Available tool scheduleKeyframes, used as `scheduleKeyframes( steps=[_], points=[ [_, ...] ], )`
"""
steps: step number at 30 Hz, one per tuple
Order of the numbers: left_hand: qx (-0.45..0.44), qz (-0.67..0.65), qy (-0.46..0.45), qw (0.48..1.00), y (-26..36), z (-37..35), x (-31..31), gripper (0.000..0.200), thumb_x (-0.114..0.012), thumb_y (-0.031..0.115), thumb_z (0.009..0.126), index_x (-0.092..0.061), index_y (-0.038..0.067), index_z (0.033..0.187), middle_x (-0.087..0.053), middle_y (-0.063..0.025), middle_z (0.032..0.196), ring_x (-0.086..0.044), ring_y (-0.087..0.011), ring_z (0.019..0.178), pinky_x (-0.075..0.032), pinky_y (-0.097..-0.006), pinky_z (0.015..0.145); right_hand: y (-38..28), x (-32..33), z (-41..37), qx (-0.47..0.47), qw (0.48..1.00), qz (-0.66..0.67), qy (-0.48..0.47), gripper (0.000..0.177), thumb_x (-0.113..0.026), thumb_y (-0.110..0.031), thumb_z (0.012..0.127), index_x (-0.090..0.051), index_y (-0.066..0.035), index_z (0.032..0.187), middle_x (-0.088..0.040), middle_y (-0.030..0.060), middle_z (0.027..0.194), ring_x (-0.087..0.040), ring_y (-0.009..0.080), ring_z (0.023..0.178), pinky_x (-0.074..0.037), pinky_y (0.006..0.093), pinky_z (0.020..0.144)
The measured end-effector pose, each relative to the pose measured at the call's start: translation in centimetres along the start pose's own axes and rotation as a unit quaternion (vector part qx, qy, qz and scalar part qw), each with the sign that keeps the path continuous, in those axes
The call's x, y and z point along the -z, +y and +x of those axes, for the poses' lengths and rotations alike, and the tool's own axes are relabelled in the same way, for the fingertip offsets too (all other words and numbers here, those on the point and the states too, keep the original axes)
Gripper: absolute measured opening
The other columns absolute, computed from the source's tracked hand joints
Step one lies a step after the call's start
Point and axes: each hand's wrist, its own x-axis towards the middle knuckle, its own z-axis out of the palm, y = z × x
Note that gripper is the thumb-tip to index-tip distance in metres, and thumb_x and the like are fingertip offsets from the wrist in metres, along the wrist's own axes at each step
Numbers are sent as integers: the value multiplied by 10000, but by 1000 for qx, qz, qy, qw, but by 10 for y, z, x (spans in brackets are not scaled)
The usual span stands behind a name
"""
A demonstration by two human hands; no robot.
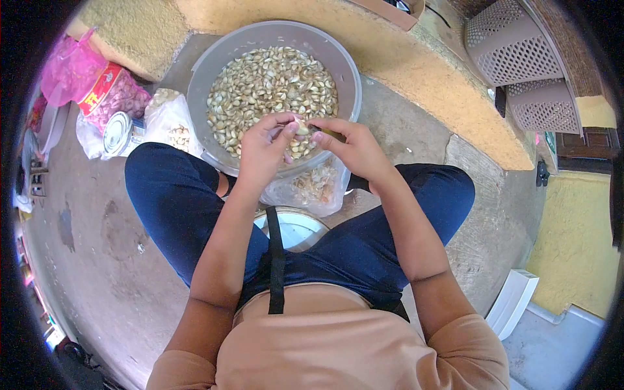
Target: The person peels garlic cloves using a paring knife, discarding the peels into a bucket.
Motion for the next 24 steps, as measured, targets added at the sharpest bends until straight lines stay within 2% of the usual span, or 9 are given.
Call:
scheduleKeyframes(
  steps=[2, 11, 14, 17, 20, 23, 24],
  points=[
    [5, 5, -1, 1000, 2, -1, -2, 201, -523, 114, 833, -539, 4, 1001, -588, -59, 891, -585, -103, 748, -454, -187, 429, -6, 3, 0, -91, 991, 90, -31, 320, -554, -233, 823, -557, -37, 1076, -565, 6, 770, -499, 93, 753, -399, 250, 695],
    [3, 10, -9, 1000, -2, 1, -1, 184, -514, 102, 834, -542, 15, 994, -585, -59, 887, -586, -103, 747, -455, -186, 432, 10, -3, 3, -179, 939, 290, -37, 292, -530, -226, 839, -550, -50, 1071, -510, -27, 702, -433, 48, 641, -319, 185, 555],
    [-9, 45, -4, 999, -2, 0, -2, 181, -509, 94, 835, -538, 16, 996, -580, -63, 898, -587, -107, 760, -455, -185, 433, 12, -5, 4, -203, 934, 292, -29, 285, -517, -218, 845, -546, -47, 1071, -511, -30, 705, -446, 50, 650, -327, 190, 560],
    [-9, 46, -2, 999, -7, 2, -1, 185, -509, 86, 833, -533, 11, 1000, -577, -64, 903, -590, -112, 767, -452, -186, 427, 11, -4, 4, -208, 941, 266, -34, 298, -533, -243, 835, -550, -65, 1073, -506, -28, 698, -452, 52, 654, -340, 190, 573],
    [20, 24, -7, 999, -4, 3, 0, 190, -514, 89, 832, -531, 8, 1002, -576, -66, 912, -594, -116, 765, -446, -189, 420, 11, -2, 5, -72, 997, 6, 25, 314, -576, -265, 805, -561, -90, 1065, -498, -28, 689, -465, 67, 655, -362, 206, 594],
    [18, 11, -6, 1000, -4, 2, -1, 193, -526, 102, 828, -531, 4, 994, -583, -65, 893, -596, -116, 741, -435, -187, 412, -4, 5, 2, -121, 992, 19, 22, 362, -652, -291, 726, -596, -29, 969, -580, 74, 738, -524, 138, 651, -418, 299, 596],
    [26, 18, -13, 999, -5, 2, -1, 191, -530, 106, 827, -532, 3, 988, -586, -65, 881, -597, -117, 736, -433, -185, 411, -4, 3, 2, -69, 997, -6, 36, 324, -656, -252, 723, -602, -34, 956, -562, 58, 722, -510, 129, 648, -407, 283, 595]
  ],
)
